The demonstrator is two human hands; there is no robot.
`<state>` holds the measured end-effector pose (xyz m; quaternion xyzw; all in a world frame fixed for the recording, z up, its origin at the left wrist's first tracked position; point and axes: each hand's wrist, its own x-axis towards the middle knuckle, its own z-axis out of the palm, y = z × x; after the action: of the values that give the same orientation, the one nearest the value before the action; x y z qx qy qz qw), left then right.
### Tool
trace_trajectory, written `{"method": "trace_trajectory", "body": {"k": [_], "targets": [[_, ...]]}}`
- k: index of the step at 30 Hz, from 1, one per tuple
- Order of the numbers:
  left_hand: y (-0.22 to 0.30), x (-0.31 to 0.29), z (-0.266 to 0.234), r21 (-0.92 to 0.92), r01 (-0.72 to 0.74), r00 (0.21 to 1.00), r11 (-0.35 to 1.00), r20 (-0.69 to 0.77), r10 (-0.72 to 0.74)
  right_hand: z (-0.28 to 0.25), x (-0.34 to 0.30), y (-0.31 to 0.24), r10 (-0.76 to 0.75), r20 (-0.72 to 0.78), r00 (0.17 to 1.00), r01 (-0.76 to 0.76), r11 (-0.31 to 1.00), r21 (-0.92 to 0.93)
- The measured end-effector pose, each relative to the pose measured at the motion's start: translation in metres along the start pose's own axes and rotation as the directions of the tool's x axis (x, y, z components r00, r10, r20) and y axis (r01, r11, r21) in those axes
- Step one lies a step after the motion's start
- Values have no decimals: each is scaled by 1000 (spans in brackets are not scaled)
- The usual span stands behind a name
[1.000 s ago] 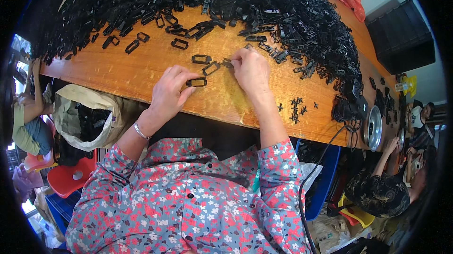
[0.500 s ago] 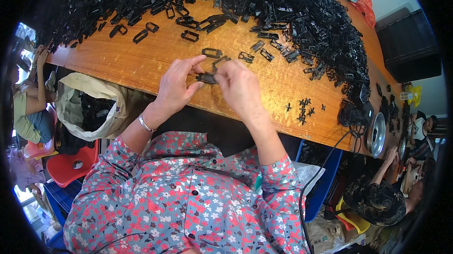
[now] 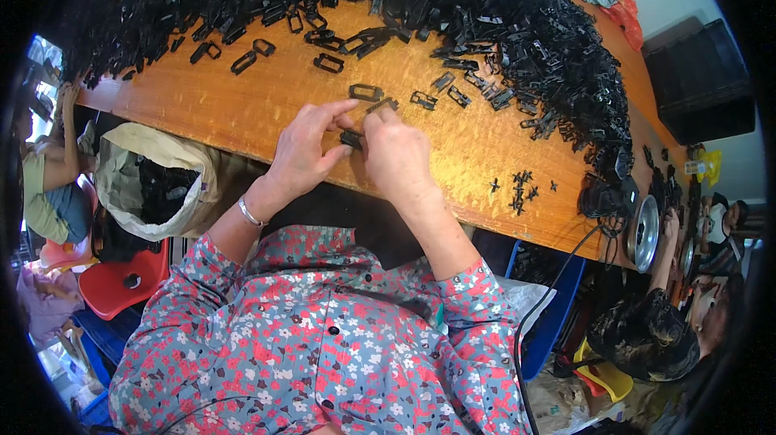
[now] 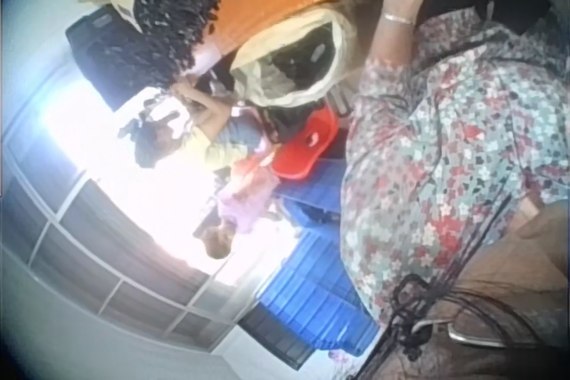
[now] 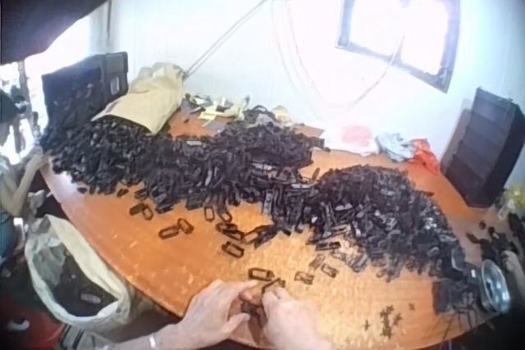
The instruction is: The person assembles small black plastic latches or buckles by hand at a workstation.
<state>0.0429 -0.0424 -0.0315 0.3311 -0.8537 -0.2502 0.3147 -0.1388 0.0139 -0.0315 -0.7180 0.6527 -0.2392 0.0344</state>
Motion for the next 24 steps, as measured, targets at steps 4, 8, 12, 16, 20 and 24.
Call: {"method": "trace_trajectory", "body": {"k": [4, 8, 12, 16, 20, 24], "targets": [[-1, -3, -2, -68, 69, 997, 995, 37, -67, -4, -9, -11, 9, -107, 994, 6, 990, 138], [-10, 1, 5, -426, 351, 932, 834, 245, -267, 0, -20, -4, 39, -183, 982, 29, 935, 353], [5, 10, 2, -703, 419, 908, 574, 339, -247, -9, -27, 9, 286, 314, 905, -384, 233, 894], [20, 26, -11, -370, 226, 959, 901, 248, -139, -22, -27, 22, 191, 531, 826, -521, -101, 847], [21, 54, -21, -420, 166, 910, 892, 413, 25, -19, -37, 38, 71, 579, 812, -531, -322, 784], [0, 110, -15, -390, 130, 967, 912, 252, -30, -17, -48, 40, 62, 578, 814, -501, -430, 751]]}}
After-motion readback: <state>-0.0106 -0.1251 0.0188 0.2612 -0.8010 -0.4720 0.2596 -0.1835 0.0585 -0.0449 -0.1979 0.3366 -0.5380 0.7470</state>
